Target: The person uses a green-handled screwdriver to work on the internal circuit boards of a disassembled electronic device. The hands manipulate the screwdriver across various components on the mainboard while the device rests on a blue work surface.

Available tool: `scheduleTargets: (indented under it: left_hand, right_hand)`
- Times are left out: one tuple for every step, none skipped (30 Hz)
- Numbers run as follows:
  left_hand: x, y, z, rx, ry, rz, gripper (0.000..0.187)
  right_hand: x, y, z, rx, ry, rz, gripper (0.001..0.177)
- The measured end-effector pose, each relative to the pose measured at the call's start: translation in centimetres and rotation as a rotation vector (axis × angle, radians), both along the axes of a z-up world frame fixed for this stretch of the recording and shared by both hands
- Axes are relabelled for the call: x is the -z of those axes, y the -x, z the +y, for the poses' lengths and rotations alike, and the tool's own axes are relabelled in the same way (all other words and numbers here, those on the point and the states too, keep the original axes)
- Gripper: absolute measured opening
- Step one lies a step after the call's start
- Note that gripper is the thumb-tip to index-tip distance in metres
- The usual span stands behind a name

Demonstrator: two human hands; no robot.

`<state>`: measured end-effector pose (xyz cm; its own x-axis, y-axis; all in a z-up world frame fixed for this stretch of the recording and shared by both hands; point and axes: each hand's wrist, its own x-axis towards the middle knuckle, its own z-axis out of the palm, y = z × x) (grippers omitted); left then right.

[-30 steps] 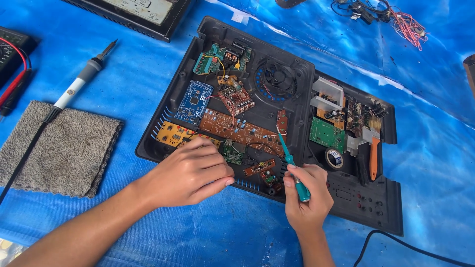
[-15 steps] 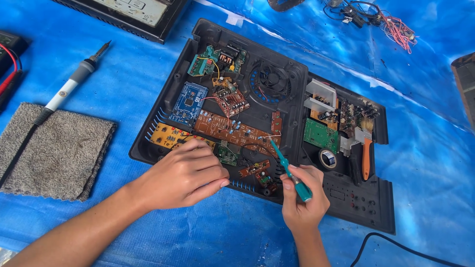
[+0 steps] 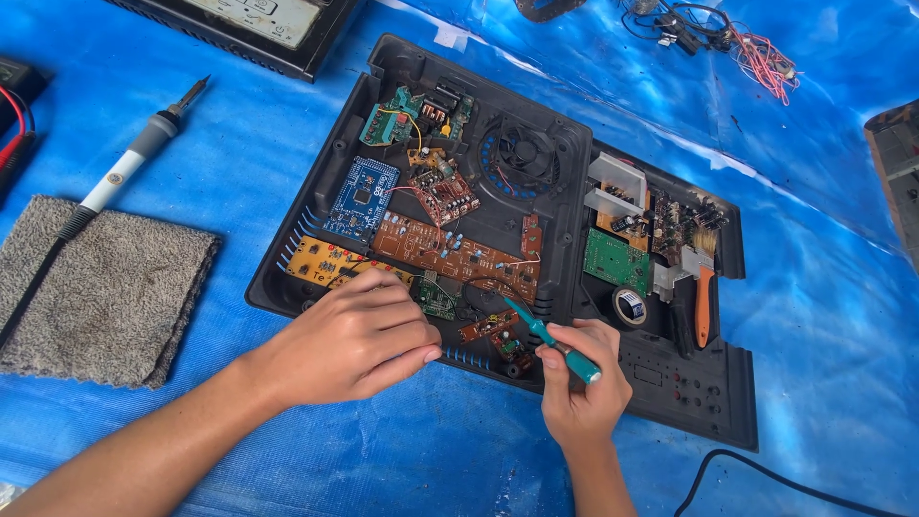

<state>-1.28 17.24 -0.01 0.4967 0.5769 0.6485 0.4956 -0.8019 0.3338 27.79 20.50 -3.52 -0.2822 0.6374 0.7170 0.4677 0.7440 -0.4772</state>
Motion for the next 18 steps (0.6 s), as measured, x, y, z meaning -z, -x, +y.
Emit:
scheduleTargets:
  left_hand:
    - [-0.1,0.0,0.0,-0.001,-0.002,-0.001,0.024]
    - [-0.1,0.0,0.0,-0.002,-0.007,-0.001,0.024]
    - [-0.2,0.0,-0.1,-0.005,-0.011,0.000,0.024]
    - [-0.1,0.0,0.0,-0.009,-0.010,-0.001,0.024]
    - [0.0,0.0,0.0,-0.004,-0.006,-0.002,0.024]
    - [0.1,0.0,0.0,0.002,-0.001,-0.004,0.024]
    - [0.1,0.0,0.0,0.003,0.000,-0.005,0.024]
    - [0.1,0.0,0.0,0.005,0.002,-0.006,0.024]
    - [0.1,0.0,0.0,0.004,0.001,-0.006,0.025]
    - [0.1,0.0,0.0,0.003,-0.001,-0.005,0.025]
    - [0.1,0.0,0.0,0.004,0.000,-0.006,0.025]
    - [0.1,0.0,0.0,0.005,0.001,-0.008,0.025]
    - [0.1,0.0,0.0,0.004,0.001,-0.007,0.025]
    - [0.0,0.0,0.0,0.003,-0.003,-0.001,0.025]
    - [0.1,0.0,-0.1,0.000,-0.007,0.006,0.025]
    - [0.2,0.0,-0.1,-0.003,-0.005,0.006,0.025]
    - [0.3,0.0,-0.1,0.001,-0.002,0.003,0.025]
    - [0.4,0.0,0.0,0.004,0.000,0.001,0.025]
  right_hand:
    - [0.0,0.0,0.0,-0.001,-0.002,-0.001,0.023]
    - [-0.1,-0.1,-0.1,0.002,0.003,-0.002,0.023]
    - [0.0,-0.1,-0.1,0.002,0.009,-0.003,0.023]
    - [-0.1,0.0,0.0,-0.002,0.009,-0.004,0.023]
    - [-0.1,0.0,0.0,-0.005,0.002,-0.008,0.023]
    - [-0.2,0.0,0.0,-0.008,-0.005,-0.012,0.023]
    - [-0.1,0.0,0.0,-0.006,-0.004,-0.013,0.023]
    - [-0.1,-0.1,-0.1,-0.004,-0.003,-0.009,0.023]
    - [0.0,0.0,0.0,-0.005,-0.005,-0.004,0.023]
    - [0.0,-0.1,0.0,-0.006,-0.007,-0.003,0.023]
    - [0.0,-0.2,-0.1,0.005,0.021,-0.005,0.024]
    - [0.1,-0.2,-0.1,0.016,0.049,-0.008,0.025]
    - [0.3,-0.4,-0.2,0.015,0.050,-0.008,0.025]
    - [0.5,-0.5,-0.2,0.015,0.086,0.021,0.028]
    - [0.7,-0.6,-0.2,0.014,0.124,0.049,0.032]
    - [1.0,-0.8,-0.1,0.011,0.126,0.049,0.032]
    - [1.3,-1.0,0.0,0.011,0.133,0.075,0.029]
    - [1.5,-1.1,0.1,0.010,0.141,0.102,0.029]
